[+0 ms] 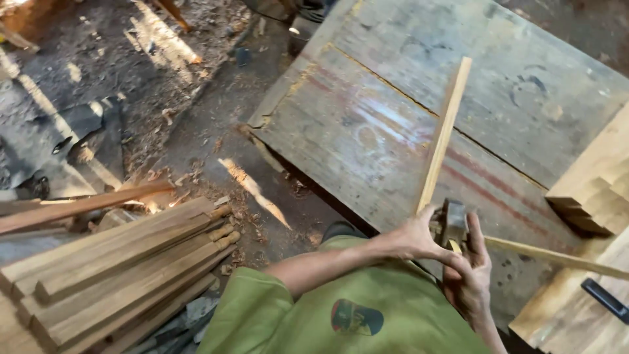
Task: Measuring and marking wooden strips using a square and marking gauge
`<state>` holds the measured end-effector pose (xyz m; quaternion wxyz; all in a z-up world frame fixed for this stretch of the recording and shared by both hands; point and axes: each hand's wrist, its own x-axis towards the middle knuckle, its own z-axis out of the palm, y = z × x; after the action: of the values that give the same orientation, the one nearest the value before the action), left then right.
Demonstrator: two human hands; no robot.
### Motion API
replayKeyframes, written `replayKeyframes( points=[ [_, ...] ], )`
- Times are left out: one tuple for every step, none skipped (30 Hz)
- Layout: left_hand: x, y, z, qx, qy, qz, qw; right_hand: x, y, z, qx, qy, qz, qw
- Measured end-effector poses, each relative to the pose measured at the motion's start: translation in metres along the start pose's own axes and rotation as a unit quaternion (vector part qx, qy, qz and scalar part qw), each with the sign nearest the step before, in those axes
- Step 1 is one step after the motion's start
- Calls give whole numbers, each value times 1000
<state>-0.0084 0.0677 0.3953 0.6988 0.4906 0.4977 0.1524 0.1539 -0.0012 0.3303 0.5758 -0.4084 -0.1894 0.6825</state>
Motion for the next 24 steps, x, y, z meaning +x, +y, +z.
replayKeyframes(
  points=[
    [-9, -3, 4, -62, 19, 33, 997, -10, -5, 19, -59, 22, -9, 998],
    [-17, -6, 8, -122, 39, 67, 990, -20, -9, 37, -116, 43, -18, 992],
    [-30, -2, 4, -124, 46, 68, 989, -24, -3, 30, -117, 36, -16, 992],
    [-43, 1, 1, -128, 38, 51, 990, -27, 4, 23, -144, 14, -31, 989],
    [-57, 5, 0, -134, 31, 35, 990, -32, 10, 16, -172, -9, -46, 984],
    [-65, -2, -2, -137, 38, 36, 989, -37, 10, 26, -173, -16, -43, 984],
    [-72, -9, -3, -122, 41, 50, 990, -44, 12, 35, -191, -10, -33, 981],
    [-79, -16, -4, -107, 44, 64, 991, -49, 13, 44, -208, -4, -22, 978],
    [-84, -24, -3, -108, 46, 64, 991, -52, 22, 36, -209, -5, -22, 978],
    [-89, -33, -2, -97, 67, 82, 990, -54, 32, 27, -217, -17, -30, 975],
    [-95, -41, -2, -85, 88, 100, 987, -56, 41, 19, -226, -30, -39, 973],
    [-105, -46, -1, -84, 90, 101, 987, -63, 47, 22, -225, -33, -39, 973],
    [-116, -50, -1, -74, 107, 102, 986, -69, 54, 27, -209, -38, -30, 977],
    [-127, -54, -2, -63, 123, 104, 985, -75, 60, 31, -193, -44, -20, 980],
    [-137, -61, -3, -61, 124, 103, 985, -82, 67, 34, -191, -45, -21, 980],
    [-146, -68, -4, -56, 137, 89, 985, -88, 73, 37, -203, -40, 1, 978],
    [-155, -75, -5, -51, 150, 75, 984, -94, 81, 40, -214, -35, 23, 976],
    [-162, -83, -5, -49, 151, 75, 984, -98, 89, 40, -212, -36, 23, 976],
    [-170, -91, -4, -50, 159, 50, 985, -104, 96, 42, -227, -39, 39, 972],
    [-177, -97, -4, -51, 166, 26, 984, -108, 103, 42, -242, -41, 55, 968],
    [-184, -102, -3, -48, 162, 26, 985, -114, 103, 51, -240, -38, 53, 969],
    [-189, -105, -2, -38, 182, 28, 982, -119, 103, 58, -232, -40, 64, 970],
    [-194, -108, 0, -27, 201, 31, 979, -124, 102, 66, -224, -41, 73, 971],
    [-197, -108, -1, -24, 196, 32, 980, -122, 101, 70, -222, -36, 70, 972]
  ],
)
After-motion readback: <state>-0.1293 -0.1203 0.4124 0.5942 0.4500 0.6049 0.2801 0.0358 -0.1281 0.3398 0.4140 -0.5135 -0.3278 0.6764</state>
